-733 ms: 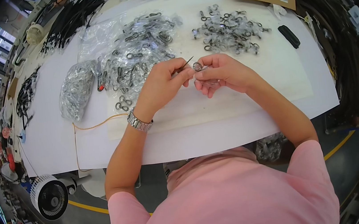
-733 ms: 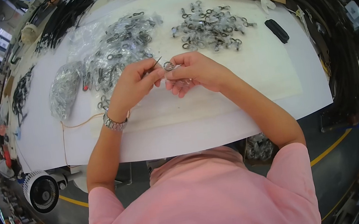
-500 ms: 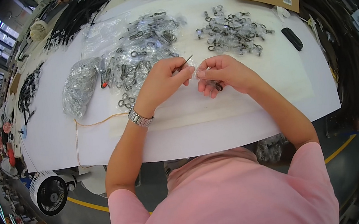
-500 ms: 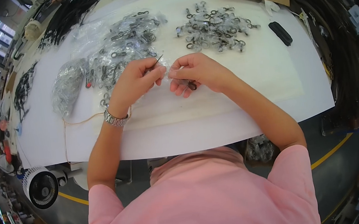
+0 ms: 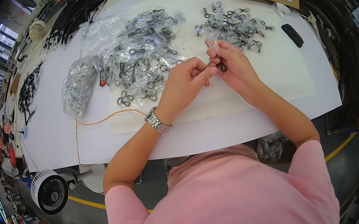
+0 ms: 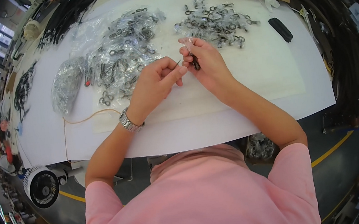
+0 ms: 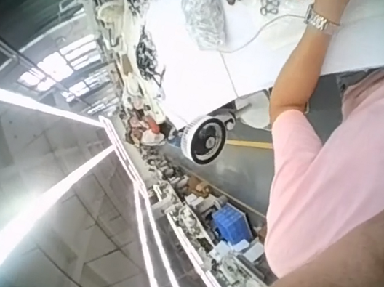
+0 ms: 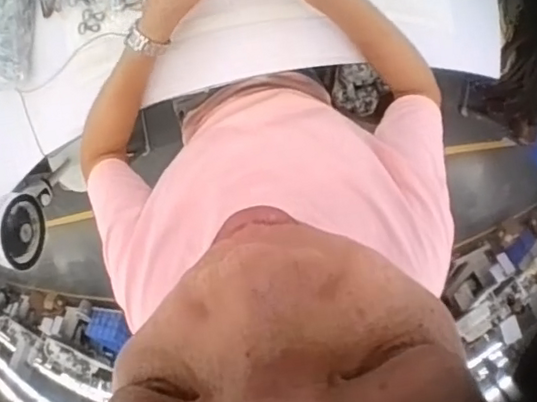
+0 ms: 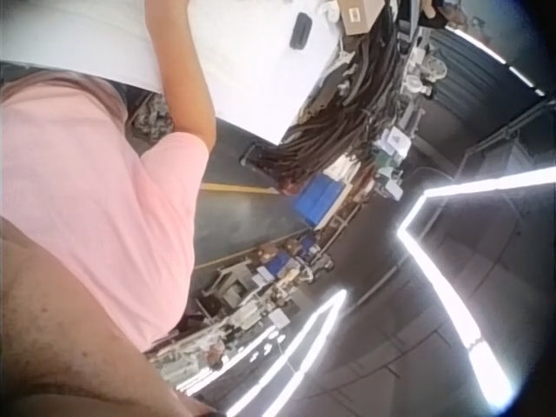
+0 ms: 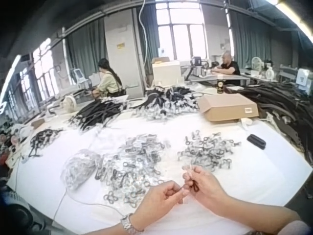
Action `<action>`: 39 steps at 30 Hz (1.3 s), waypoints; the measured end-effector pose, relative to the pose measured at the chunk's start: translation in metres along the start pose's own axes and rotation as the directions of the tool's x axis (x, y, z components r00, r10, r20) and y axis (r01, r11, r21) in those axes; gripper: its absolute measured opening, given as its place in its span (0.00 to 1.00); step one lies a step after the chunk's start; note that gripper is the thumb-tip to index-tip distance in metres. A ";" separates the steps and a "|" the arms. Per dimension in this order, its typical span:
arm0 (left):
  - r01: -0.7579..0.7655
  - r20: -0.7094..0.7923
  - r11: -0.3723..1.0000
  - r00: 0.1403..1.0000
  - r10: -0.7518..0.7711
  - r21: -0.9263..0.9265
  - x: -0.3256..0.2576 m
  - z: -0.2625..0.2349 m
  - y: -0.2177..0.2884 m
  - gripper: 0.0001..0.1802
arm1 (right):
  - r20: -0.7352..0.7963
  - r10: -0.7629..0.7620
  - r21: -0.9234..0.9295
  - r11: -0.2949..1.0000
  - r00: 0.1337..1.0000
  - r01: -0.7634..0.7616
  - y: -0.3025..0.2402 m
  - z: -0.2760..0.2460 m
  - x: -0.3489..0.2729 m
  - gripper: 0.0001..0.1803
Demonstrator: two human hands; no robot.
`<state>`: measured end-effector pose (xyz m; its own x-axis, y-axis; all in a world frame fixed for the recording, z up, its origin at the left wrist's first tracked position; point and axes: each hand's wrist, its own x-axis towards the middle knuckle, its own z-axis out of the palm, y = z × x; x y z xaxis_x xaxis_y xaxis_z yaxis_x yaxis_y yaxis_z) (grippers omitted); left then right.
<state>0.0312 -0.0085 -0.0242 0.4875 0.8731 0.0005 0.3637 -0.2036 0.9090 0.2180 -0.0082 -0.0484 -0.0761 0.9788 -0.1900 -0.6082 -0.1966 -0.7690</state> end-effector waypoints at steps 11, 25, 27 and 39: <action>-0.047 -0.154 0.983 0.988 0.020 -0.175 0.004 0.025 -0.004 0.11 | -0.013 -0.008 0.171 0.985 1.000 0.010 0.010 0.018 -0.011 0.18; 0.064 0.021 0.939 0.998 -0.060 -0.339 0.002 -0.010 -0.003 0.12 | 0.078 0.022 -0.117 0.993 0.997 -0.013 -0.001 0.010 -0.016 0.13; 0.103 0.053 0.895 0.995 -0.088 -0.434 0.002 -0.015 -0.002 0.13 | 0.068 0.025 -0.148 0.989 0.997 -0.015 -0.001 0.003 -0.013 0.14; 0.155 0.109 0.717 0.988 -0.111 -0.679 0.006 -0.031 -0.013 0.12 | -0.027 -0.180 -0.366 0.917 0.983 0.158 -0.008 0.008 -0.009 0.11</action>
<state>0.0049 0.0130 -0.0227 0.5276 0.8369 -0.1457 -0.2028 0.2906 0.9351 0.2171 -0.0148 -0.0359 0.0558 0.9964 -0.0644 -0.2808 -0.0462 -0.9587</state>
